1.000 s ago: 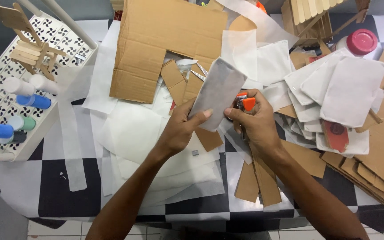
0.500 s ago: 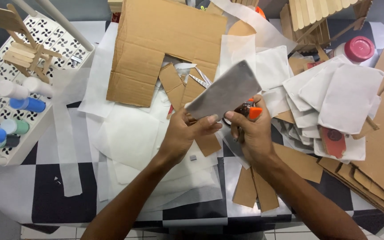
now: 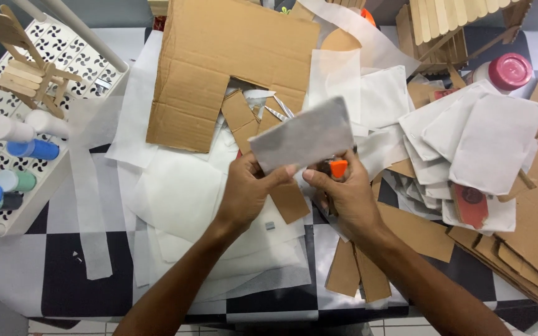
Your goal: Wrapping a piece of cardboard with white fabric using a stapler and scissors to create a framed component.
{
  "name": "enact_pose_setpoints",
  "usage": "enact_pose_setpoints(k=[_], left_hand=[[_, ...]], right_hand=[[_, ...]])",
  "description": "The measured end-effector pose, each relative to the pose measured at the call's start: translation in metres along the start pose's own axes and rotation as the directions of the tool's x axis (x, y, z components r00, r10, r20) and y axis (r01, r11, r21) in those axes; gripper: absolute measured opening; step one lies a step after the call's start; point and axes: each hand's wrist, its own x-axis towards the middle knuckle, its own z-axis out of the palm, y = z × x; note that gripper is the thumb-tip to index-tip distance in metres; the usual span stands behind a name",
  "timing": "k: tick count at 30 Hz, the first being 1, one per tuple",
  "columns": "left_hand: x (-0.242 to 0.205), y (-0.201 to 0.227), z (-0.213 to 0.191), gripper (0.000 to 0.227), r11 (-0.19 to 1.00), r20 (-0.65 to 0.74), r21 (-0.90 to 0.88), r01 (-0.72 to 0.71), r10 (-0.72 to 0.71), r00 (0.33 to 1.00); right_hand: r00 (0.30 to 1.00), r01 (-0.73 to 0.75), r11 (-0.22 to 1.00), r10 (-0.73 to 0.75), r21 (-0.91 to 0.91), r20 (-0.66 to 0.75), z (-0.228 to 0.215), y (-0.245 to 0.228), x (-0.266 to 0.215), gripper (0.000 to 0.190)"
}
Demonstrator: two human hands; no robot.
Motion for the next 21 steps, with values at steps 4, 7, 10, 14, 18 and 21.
enact_pose_setpoints(k=[4, 7, 10, 14, 18, 21], left_hand=[[0.008, -0.009, -0.015, 0.025, 0.999, -0.095, -0.038, -0.016, 0.012, 0.995], [0.004, 0.002, -0.013, 0.025, 0.998, -0.112, -0.059, -0.021, 0.014, 0.994], [0.005, -0.001, -0.013, 0.026, 0.998, -0.076, -0.037, 0.041, -0.044, 0.996], [-0.002, 0.008, -0.004, 0.028, 0.998, -0.047, -0.052, 0.037, -0.039, 0.998], [-0.005, 0.009, 0.001, 0.030, 0.999, -0.011, -0.025, 0.042, -0.042, 0.999], [-0.006, 0.013, 0.002, 0.026, 0.999, -0.005, -0.005, 0.050, -0.050, 0.999]], right_hand=[[0.983, -0.117, 0.984, 0.096, 0.134, 0.158, 0.002, 0.002, 0.005, 0.045], [0.968, -0.189, 0.967, 0.155, 0.169, 0.195, 0.004, -0.009, 0.001, 0.048], [0.967, -0.127, 0.983, 0.092, 0.135, 0.238, 0.000, -0.013, 0.000, 0.055], [0.969, -0.125, 0.989, 0.105, 0.074, 0.223, -0.007, -0.001, 0.004, 0.045], [0.969, -0.138, 0.990, 0.134, 0.004, 0.209, -0.007, -0.007, 0.002, 0.036], [0.977, -0.110, 0.993, 0.114, -0.030, 0.182, -0.007, -0.007, 0.003, 0.035]])
